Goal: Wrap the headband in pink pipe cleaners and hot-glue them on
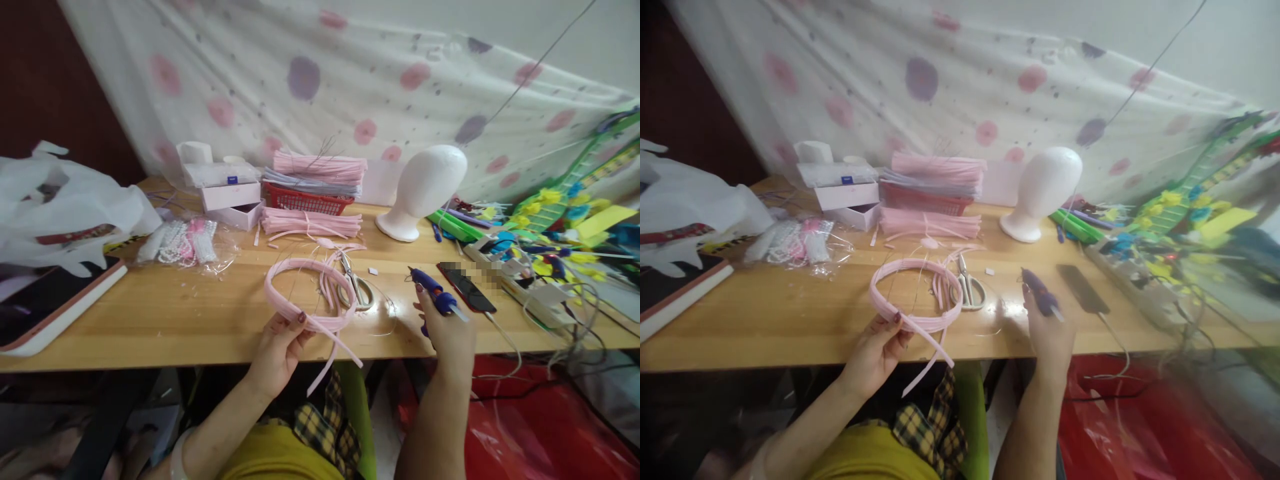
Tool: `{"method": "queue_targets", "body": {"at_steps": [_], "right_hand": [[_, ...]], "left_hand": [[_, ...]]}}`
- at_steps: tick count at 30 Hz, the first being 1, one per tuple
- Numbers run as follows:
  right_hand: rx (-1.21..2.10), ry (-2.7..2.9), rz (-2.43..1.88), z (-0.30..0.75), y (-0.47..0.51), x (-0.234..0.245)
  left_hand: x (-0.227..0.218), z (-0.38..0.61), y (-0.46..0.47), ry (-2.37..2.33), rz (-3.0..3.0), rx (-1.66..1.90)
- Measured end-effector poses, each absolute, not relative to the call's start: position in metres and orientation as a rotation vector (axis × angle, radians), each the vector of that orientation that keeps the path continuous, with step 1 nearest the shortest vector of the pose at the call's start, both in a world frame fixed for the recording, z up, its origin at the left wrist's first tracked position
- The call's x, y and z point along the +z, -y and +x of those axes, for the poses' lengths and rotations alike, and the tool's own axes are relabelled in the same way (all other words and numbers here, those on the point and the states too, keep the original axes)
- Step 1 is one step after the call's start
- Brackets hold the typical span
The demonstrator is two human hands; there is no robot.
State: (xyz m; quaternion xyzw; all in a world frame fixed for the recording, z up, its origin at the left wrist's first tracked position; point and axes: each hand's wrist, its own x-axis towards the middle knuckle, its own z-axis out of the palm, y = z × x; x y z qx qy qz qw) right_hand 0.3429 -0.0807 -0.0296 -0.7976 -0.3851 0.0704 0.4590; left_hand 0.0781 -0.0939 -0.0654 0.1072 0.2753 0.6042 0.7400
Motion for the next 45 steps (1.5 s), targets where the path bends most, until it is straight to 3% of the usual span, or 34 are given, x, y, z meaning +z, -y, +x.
{"method": "queue_targets", "body": {"at_steps": [9, 13, 14, 18, 21, 45], "right_hand": [[0.115, 1.042, -2.108, 0.349, 0.07, -0.041], [-0.312, 0.874, -2.091, 0.326, 0.12, -0.017], [-0.301, 0.883, -2.07, 0.315, 0.133, -0.011], [0.483, 1.448, -1.783, 0.262, 0.165, -0.005], [0.78, 1.64, -1.576, 0.234, 0.163, -0.012], [0.62, 1.464, -1.434, 0.249, 0.106, -0.029]], "left_hand": [[-0.067, 0.078, 0.094, -0.607, 0.237, 1.319], [-0.068, 0.078, 0.093, -0.629, 0.223, 1.325], [-0.067, 0.078, 0.092, -0.637, 0.22, 1.328], [-0.065, 0.078, 0.093, -0.646, 0.205, 1.342], [-0.063, 0.078, 0.094, -0.631, 0.209, 1.345], [-0.063, 0.078, 0.093, -0.613, 0.216, 1.321]]}}
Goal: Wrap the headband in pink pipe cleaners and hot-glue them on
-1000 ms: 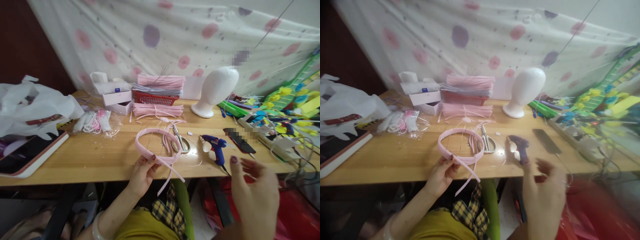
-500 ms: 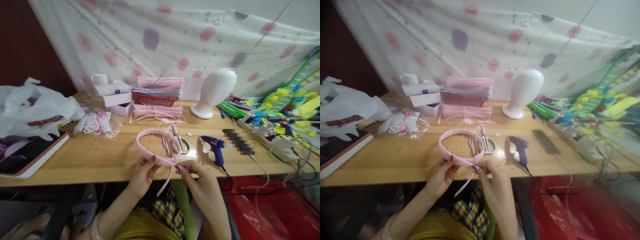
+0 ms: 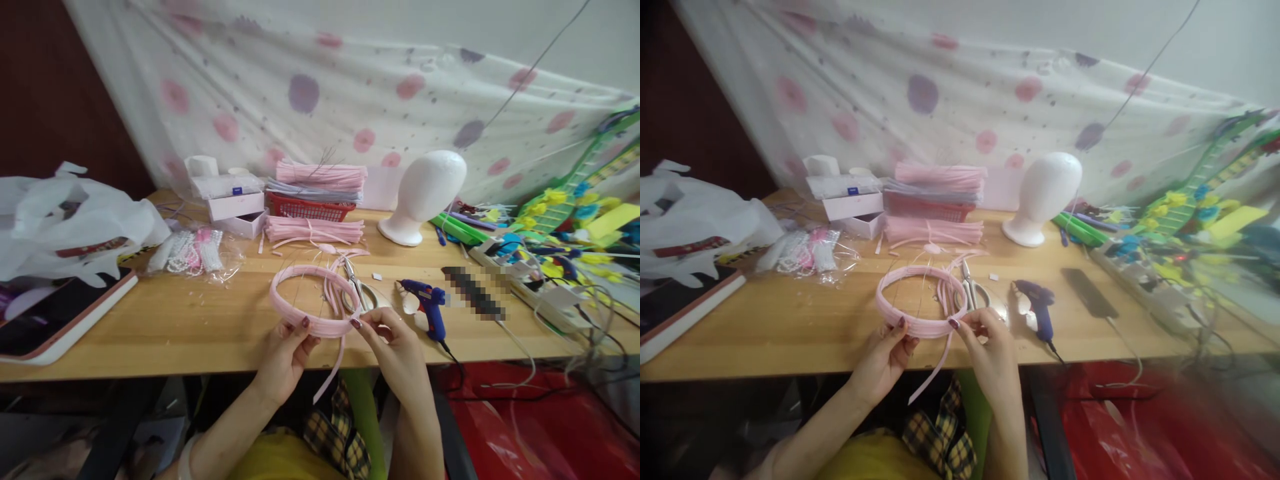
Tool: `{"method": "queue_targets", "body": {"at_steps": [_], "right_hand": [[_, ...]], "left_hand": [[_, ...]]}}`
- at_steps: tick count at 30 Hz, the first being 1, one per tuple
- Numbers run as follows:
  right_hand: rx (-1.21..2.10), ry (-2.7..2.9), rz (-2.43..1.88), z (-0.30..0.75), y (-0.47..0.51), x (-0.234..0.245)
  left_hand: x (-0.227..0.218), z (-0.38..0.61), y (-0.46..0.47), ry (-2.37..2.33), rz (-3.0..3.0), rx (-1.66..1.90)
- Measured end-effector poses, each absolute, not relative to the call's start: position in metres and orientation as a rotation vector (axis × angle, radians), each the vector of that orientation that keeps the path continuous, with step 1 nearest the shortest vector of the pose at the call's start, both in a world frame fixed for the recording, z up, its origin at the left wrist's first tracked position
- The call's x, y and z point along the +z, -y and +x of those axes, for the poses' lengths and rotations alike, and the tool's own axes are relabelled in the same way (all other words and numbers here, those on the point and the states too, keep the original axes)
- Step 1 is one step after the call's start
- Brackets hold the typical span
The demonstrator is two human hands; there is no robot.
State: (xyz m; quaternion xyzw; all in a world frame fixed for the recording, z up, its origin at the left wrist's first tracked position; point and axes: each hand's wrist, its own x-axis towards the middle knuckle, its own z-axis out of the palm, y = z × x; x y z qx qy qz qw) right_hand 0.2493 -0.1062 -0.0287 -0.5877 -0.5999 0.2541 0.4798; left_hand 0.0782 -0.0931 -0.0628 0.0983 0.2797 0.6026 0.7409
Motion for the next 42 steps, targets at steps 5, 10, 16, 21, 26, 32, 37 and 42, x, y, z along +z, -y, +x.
{"method": "queue_targets", "body": {"at_steps": [5, 10, 16, 21, 26, 32, 37, 42], "right_hand": [[0.574, 1.482, -1.328, 0.251, 0.101, -0.034], [0.788, 1.385, -1.239, 0.248, 0.1, -0.036], [0.885, 1.326, -1.167, 0.242, 0.097, -0.042], [0.831, 1.244, -1.11, 0.233, 0.093, -0.042], [0.846, 1.252, -1.073, 0.223, 0.094, -0.04], [0.899, 1.283, -1.051, 0.21, 0.096, -0.05], [0.86, 1.342, -1.078, 0.211, 0.104, -0.05], [0.362, 1.426, -1.514, 0.252, 0.093, -0.032]], "left_hand": [[-0.059, 0.078, 0.094, -0.603, 0.223, 1.321], [-0.059, 0.078, 0.093, -0.6, 0.182, 1.326], [-0.06, 0.075, 0.089, -0.652, 0.074, 1.339], [-0.061, 0.075, 0.09, -0.611, 0.151, 1.338], [-0.06, 0.083, 0.097, -0.58, 0.243, 1.271], [-0.057, 0.09, 0.094, -0.636, 0.147, 1.305], [-0.056, 0.092, 0.092, -0.666, 0.132, 1.339], [-0.054, 0.091, 0.089, -0.729, 0.069, 1.362]]}}
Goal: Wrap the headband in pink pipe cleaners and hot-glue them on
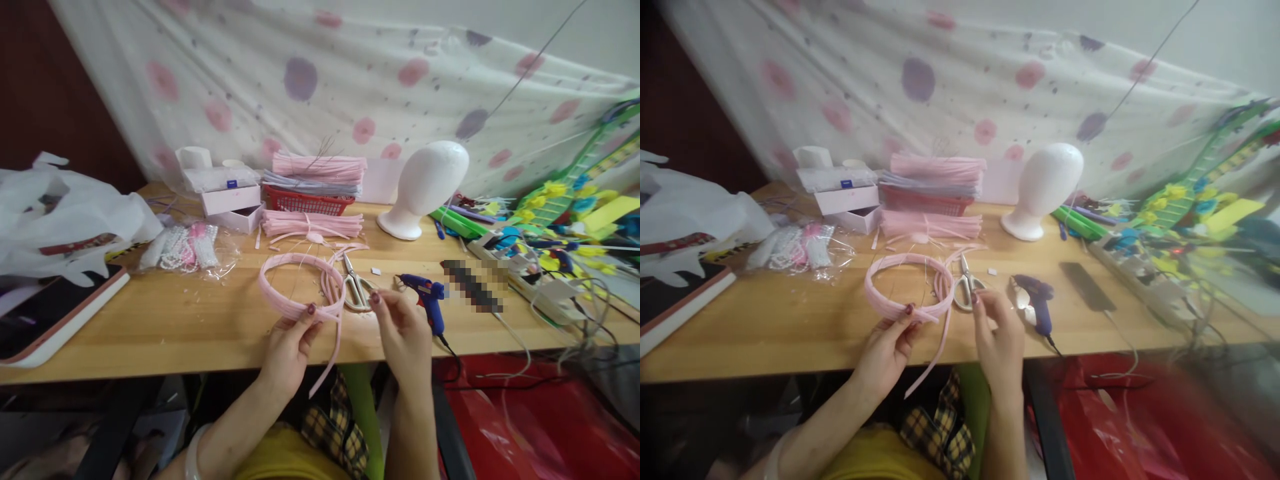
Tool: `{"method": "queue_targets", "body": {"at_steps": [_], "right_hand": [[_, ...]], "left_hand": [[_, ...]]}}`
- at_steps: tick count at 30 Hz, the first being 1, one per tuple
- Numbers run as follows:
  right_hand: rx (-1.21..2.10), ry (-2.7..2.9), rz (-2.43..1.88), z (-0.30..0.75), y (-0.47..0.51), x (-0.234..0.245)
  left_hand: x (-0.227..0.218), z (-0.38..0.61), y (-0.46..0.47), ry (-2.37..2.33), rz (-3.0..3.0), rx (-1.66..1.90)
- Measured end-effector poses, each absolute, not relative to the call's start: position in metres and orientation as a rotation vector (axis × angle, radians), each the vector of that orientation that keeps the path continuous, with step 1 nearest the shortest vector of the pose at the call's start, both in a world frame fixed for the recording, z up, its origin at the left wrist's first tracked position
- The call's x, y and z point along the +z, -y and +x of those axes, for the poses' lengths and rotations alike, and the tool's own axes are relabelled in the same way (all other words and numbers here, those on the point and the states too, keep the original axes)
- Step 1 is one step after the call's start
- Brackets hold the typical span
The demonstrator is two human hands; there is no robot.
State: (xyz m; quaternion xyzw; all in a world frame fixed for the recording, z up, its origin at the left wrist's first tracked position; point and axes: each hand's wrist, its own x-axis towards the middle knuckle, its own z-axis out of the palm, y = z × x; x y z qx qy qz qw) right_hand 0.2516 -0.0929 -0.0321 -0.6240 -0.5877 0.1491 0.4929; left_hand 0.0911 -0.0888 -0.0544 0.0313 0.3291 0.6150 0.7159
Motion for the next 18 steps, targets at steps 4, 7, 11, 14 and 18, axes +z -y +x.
{"method": "queue_targets", "body": {"at_steps": [4, 7, 11, 14, 18], "right_hand": [[0.16, 1.665, -2.049, 0.271, 0.056, -0.029], [0.131, 1.729, -2.152, 0.265, 0.03, -0.035], [0.131, 1.725, -2.219, 0.258, 0.015, -0.034], [0.196, 1.678, -2.204, 0.27, 0.025, -0.021], [0.462, 1.564, -1.953, 0.289, 0.059, -0.011]], "left_hand": [[-0.054, 0.089, 0.087, -0.689, 0.113, 1.353], [-0.055, 0.085, 0.086, -0.69, 0.105, 1.344], [-0.053, 0.076, 0.086, -0.752, 0.12, 1.349], [-0.045, 0.07, 0.085, -0.805, 0.142, 1.39], [-0.032, 0.071, 0.08, -0.822, 0.148, 1.492]]}}
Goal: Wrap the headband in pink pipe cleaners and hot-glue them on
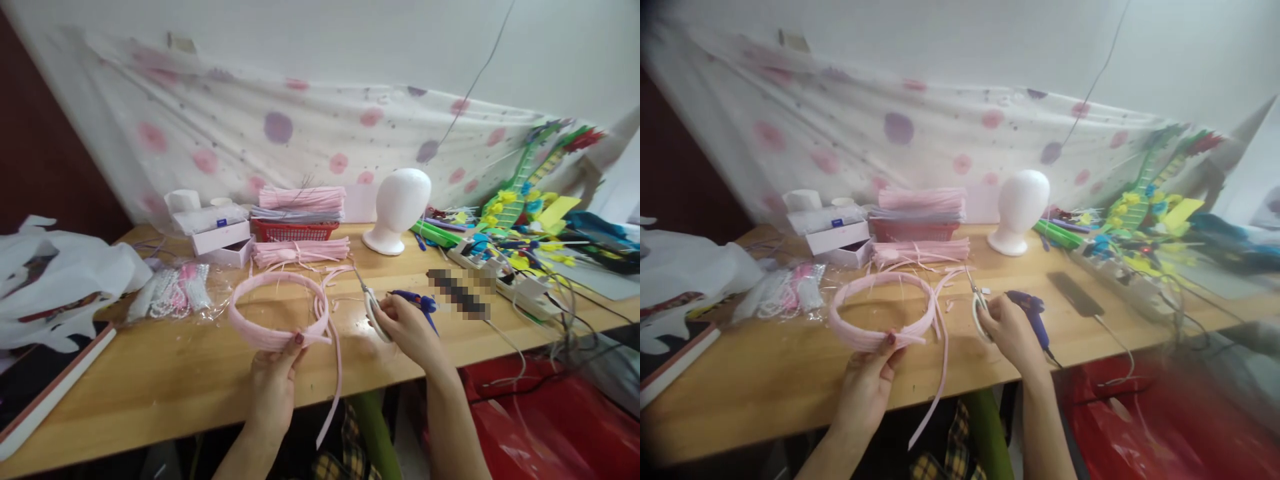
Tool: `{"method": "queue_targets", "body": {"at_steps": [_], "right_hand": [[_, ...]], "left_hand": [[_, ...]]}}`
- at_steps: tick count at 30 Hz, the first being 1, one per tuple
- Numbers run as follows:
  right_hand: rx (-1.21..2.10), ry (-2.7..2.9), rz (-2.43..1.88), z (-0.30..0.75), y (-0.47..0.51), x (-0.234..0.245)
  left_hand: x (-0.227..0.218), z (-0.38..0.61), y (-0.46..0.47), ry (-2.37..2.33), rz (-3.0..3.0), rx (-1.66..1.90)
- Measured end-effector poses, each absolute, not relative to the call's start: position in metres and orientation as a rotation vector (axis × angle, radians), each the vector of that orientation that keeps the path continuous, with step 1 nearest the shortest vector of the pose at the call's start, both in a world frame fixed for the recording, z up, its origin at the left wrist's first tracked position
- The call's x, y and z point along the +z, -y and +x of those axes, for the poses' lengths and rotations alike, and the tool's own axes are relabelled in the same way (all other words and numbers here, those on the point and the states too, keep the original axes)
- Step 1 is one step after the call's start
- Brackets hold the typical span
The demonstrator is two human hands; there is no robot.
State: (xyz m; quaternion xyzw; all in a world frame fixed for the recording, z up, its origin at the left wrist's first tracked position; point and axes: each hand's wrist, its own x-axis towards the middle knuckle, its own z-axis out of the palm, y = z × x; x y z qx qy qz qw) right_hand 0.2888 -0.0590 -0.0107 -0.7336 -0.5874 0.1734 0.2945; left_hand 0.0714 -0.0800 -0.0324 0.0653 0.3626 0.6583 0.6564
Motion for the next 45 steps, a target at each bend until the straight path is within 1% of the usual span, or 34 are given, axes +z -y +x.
{"method": "queue_targets", "body": {"at_steps": [3, 6, 10, 14, 19, 25, 33, 45], "right_hand": [[0.848, 1.287, -1.43, 0.28, 0.085, -0.019], [0.914, 1.253, -1.192, 0.251, 0.103, -0.038], [0.865, 1.37, -1.149, 0.212, 0.111, -0.057], [0.887, 1.347, -1.19, 0.196, 0.11, -0.058], [0.856, 1.447, -1.249, 0.197, 0.111, -0.051], [0.851, 1.471, -1.192, 0.195, 0.112, -0.052], [0.925, 1.455, -1.18, 0.192, 0.112, -0.057], [0.867, 1.504, -1.194, 0.191, 0.114, -0.056]], "left_hand": [[-0.027, 0.077, 0.072, -0.792, 0.191, 1.591], [-0.026, 0.083, 0.064, -0.768, 0.224, 1.651], [-0.02, 0.086, 0.06, -0.715, 0.235, 1.679], [-0.012, 0.088, 0.06, -0.717, 0.199, 1.683], [-0.01, 0.092, 0.067, -0.765, 0.232, 1.547], [-0.01, 0.101, 0.082, -0.755, 0.253, 1.401], [-0.017, 0.1, 0.087, -0.726, 0.246, 1.423], [-0.02, 0.1, 0.088, -0.726, 0.255, 1.412]]}}
